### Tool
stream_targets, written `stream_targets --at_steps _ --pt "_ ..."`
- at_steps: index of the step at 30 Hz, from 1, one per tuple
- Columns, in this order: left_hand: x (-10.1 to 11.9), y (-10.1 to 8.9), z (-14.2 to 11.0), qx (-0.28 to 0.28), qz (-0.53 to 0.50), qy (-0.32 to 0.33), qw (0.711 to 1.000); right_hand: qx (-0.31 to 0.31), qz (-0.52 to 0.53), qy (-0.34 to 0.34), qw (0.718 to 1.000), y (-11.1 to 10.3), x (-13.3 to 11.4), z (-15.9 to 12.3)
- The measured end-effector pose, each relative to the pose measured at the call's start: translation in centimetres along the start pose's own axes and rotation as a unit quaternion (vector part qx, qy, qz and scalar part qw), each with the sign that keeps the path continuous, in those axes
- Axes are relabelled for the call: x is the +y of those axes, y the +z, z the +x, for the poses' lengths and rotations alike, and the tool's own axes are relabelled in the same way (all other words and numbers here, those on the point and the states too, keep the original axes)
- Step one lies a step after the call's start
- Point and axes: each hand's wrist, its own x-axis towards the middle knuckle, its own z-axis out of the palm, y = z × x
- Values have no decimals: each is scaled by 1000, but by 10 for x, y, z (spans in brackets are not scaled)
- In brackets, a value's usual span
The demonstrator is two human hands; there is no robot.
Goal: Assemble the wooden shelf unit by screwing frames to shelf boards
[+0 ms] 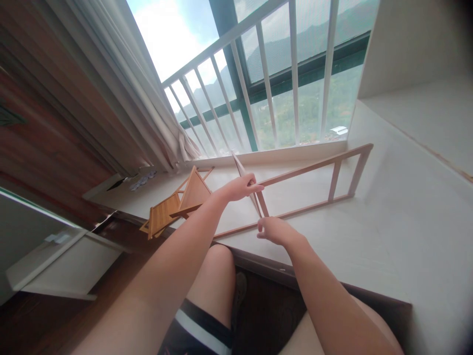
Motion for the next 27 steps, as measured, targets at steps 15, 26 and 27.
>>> stream_targets --at_steps 15,26,27 --pt "4 1 -5 7 -10 -1 1000 -67 -57 -9 996 29 -9 2" --pt "-1 2 -1 53 72 18 996 -48 19 -16 999 15 8 -9" --pt "0 1 -1 69 92 21 993 -56 28 -27 998 16 7 -8"
